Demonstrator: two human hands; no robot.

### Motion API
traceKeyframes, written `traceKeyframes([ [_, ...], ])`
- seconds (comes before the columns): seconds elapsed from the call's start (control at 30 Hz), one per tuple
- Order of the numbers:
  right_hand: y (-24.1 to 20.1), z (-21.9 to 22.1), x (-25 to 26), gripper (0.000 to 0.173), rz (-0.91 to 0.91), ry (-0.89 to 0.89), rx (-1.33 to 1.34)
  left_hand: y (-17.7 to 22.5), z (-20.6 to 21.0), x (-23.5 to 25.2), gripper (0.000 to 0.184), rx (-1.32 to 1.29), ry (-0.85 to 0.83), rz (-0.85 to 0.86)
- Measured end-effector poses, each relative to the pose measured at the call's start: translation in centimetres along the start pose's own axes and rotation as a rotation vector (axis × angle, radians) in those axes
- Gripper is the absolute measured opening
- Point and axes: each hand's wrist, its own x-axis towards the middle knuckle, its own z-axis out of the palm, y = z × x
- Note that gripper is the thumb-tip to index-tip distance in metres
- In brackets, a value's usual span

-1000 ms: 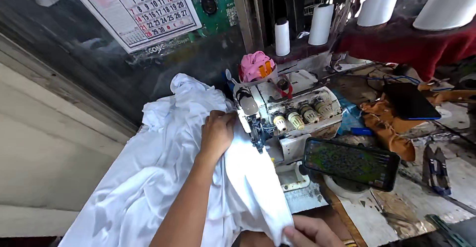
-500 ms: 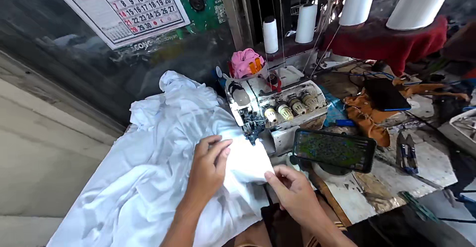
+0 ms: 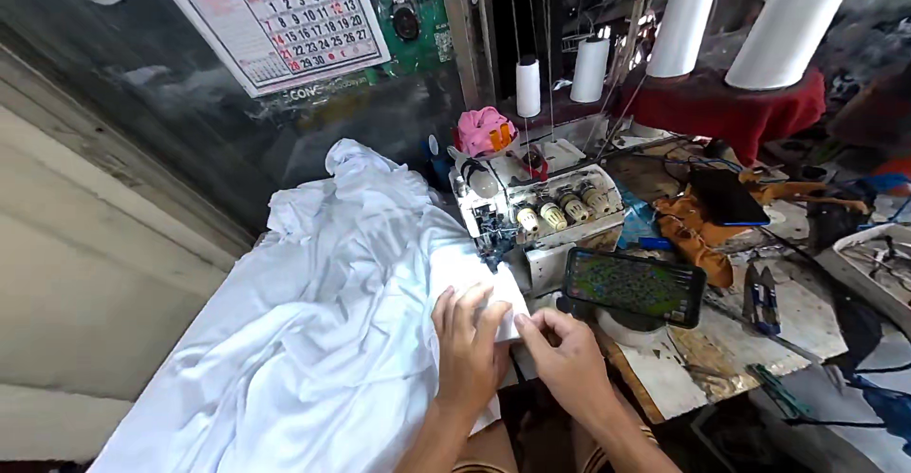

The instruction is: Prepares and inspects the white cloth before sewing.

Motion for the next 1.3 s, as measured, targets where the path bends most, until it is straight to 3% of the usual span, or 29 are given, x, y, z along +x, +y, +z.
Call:
traceKeyframes([
  [0.17, 0.7, -0.4, 0.1, 0.026, -0.028, 0.027, 0.017, -0.9, -1.5, 0.4, 0.02, -0.013, -0.031, 0.024],
  [0.3, 0.1, 1.1, 2.6, 0.026, 0.023, 0.063, 0.059, -3.0, -2.4, 2.8, 0.025, -0.053, -0.183, -0.054],
  [0.43, -0.4, 2.8, 5.2, 0.046, 0.035, 0.161, -0.003, -5.9, -2.7, 5.8, 0.025, -0.126, -0.312, -0.158],
  [0.5, -0.5, 2.6, 5.1, 0.047, 0.035, 0.135, -0.004, -6.5, -2.8, 6.0, 0.025, -0.158, -0.332, -0.241],
  [0.67, -0.9, 1.3, 2.4, 0.038, 0.013, -0.123, 0.029, -4.8, -3.2, 3.5, 0.039, -0.069, -0.222, -0.436],
  [0.8, -2.3, 1.0, 1.9, 0.028, 0.034, -0.415, 0.031, -4.6, -5.4, 4.2, 0.04, 0.091, -0.359, -0.451],
  [0.97, -3.5, -0.2, 1.3, 0.048, -0.092, -0.569, 0.053, -1.2, -8.1, 3.1, 0.029, 0.166, -0.37, -0.387],
  [1.07, -2.9, -2.0, 2.1, 0.038, -0.045, -0.46, 0.054, 4.5, -5.3, 1.9, 0.022, -0.021, -0.45, -0.333],
  [1.13, -2.4, -2.0, 3.6, 0.018, -0.006, -0.167, 0.01, 6.0, -3.2, 2.1, 0.024, -0.142, -0.502, -0.278],
  [1.2, -2.1, -1.1, 4.6, 0.011, -0.001, 0.049, -0.028, 5.2, -4.1, 3.1, 0.034, -0.235, -0.604, -0.255],
  [1.3, -1.6, -0.3, 3.6, 0.018, -0.099, 0.093, -0.041, 0.9, -8.7, 3.6, 0.033, -0.285, -0.688, -0.285],
])
